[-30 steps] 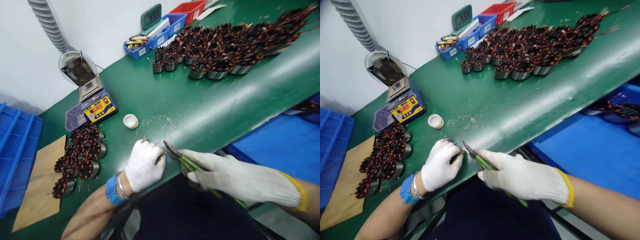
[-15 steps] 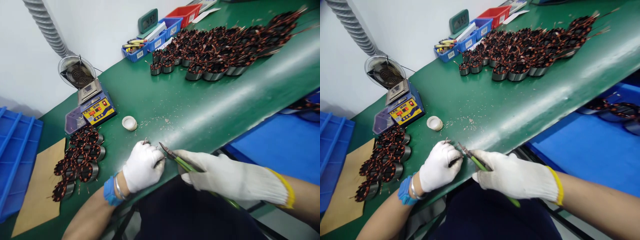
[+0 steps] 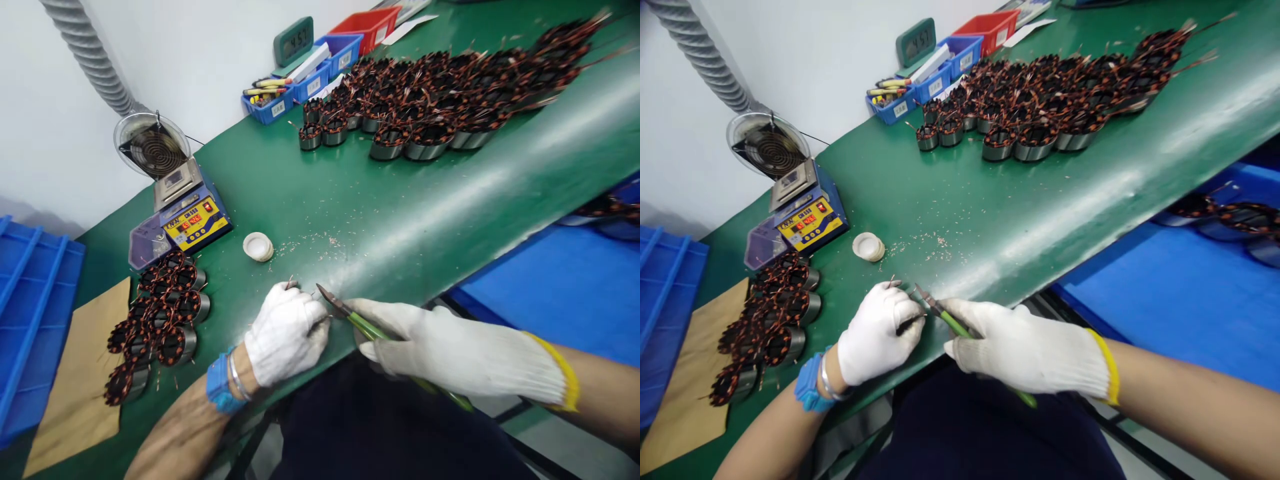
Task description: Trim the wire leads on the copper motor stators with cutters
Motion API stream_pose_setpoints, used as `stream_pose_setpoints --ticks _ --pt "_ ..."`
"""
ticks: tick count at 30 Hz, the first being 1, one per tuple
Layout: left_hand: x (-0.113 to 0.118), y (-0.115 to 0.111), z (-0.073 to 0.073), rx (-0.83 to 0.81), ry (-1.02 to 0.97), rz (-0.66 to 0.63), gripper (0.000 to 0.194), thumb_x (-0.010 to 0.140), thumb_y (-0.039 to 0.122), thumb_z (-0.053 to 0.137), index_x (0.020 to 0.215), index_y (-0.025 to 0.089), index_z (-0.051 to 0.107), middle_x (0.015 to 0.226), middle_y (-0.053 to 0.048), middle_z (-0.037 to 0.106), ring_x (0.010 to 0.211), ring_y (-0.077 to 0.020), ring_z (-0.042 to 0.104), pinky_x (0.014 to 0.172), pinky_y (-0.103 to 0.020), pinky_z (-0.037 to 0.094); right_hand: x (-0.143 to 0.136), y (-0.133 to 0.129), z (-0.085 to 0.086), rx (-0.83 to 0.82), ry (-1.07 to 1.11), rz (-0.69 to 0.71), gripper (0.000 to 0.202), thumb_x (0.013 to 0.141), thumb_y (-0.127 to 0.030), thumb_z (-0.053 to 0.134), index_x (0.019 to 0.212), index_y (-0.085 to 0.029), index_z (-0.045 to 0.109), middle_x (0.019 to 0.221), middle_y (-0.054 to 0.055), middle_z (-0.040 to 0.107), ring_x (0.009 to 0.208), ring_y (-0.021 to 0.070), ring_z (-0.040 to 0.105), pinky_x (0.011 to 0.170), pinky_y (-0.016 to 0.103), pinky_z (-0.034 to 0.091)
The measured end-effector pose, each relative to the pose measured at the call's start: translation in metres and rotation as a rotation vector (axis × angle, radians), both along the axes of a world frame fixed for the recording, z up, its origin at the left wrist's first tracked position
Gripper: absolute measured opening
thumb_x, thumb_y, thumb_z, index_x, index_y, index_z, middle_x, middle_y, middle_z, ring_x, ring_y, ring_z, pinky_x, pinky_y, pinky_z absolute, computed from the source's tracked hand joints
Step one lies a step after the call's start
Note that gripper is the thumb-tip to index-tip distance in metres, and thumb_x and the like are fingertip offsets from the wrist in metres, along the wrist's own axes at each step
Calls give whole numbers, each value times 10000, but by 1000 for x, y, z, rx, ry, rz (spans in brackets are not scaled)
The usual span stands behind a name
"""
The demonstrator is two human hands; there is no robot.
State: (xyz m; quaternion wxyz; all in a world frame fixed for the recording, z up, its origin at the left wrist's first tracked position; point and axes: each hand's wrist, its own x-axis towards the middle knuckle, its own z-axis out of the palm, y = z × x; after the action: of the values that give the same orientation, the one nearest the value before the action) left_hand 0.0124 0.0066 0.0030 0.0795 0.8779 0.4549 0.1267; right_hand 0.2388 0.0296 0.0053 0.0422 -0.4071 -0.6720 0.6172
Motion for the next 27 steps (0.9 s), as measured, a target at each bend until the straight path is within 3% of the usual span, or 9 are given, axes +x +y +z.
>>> stream_pose_setpoints --ticks 3,7,12,14,17,19,21,24,27 --pt "-1 0 0 40 -33 -23 203 913 185 529 778 220 676 691 -15 683 697 -170 647 954 -386 506 2 0 -2 27 -42 41 417 901 -395 567 1272 -209 610 854 26 705 683 184 610 608 273 498" --pt "-2 2 -2 57 -26 -37 221 912 183 518 756 211 672 665 -14 666 669 -167 639 937 -385 524 4 2 3 67 1 62 326 913 -347 537 1189 -209 641 972 45 726 810 212 659 702 285 518" --pt "-2 -1 1 23 -101 -41 133 871 200 582 764 228 655 711 0 701 738 -172 685 1052 -448 483 6 2 -1 -30 -23 29 345 879 -374 586 1176 -201 619 791 7 651 648 160 570 583 260 461" --pt "-2 -6 6 65 -221 31 22 831 227 639 830 234 660 799 -11 736 881 -206 720 1123 -493 430 8 5 -7 -115 60 -30 401 868 -413 612 1202 -192 608 774 5 619 635 150 543 565 254 451" --pt "-3 -11 15 244 -321 276 132 833 274 655 954 220 663 912 -60 757 999 -257 717 1040 -477 505 9 16 -13 -213 176 -48 489 833 -469 658 1222 -180 592 825 21 624 691 163 580 594 258 484" --pt "-5 -8 17 258 -215 477 179 852 299 640 1003 209 675 955 -83 769 964 -271 723 921 -440 560 7 28 -12 -250 163 -3 572 812 -497 675 1274 -180 558 821 22 637 692 173 612 583 260 493" --pt "-8 -2 14 121 -83 611 196 853 319 639 1004 209 699 949 -77 785 889 -267 735 822 -402 581 1 39 -6 -278 120 31 627 792 -516 678 1306 -183 541 798 24 656 666 181 636 544 256 491" --pt "-11 9 4 -98 -56 638 141 864 267 610 936 222 722 869 -41 795 803 -233 742 730 -340 576 -8 48 6 -290 39 71 585 781 -507 668 1275 -206 581 786 28 682 684 203 663 544 268 515" --pt "-11 14 -5 -127 -129 607 141 876 205 572 863 227 710 828 -24 786 766 -198 731 706 -301 557 -14 49 15 -226 -52 142 544 783 -450 657 1273 -221 602 839 37 708 727 216 680 607 290 543"
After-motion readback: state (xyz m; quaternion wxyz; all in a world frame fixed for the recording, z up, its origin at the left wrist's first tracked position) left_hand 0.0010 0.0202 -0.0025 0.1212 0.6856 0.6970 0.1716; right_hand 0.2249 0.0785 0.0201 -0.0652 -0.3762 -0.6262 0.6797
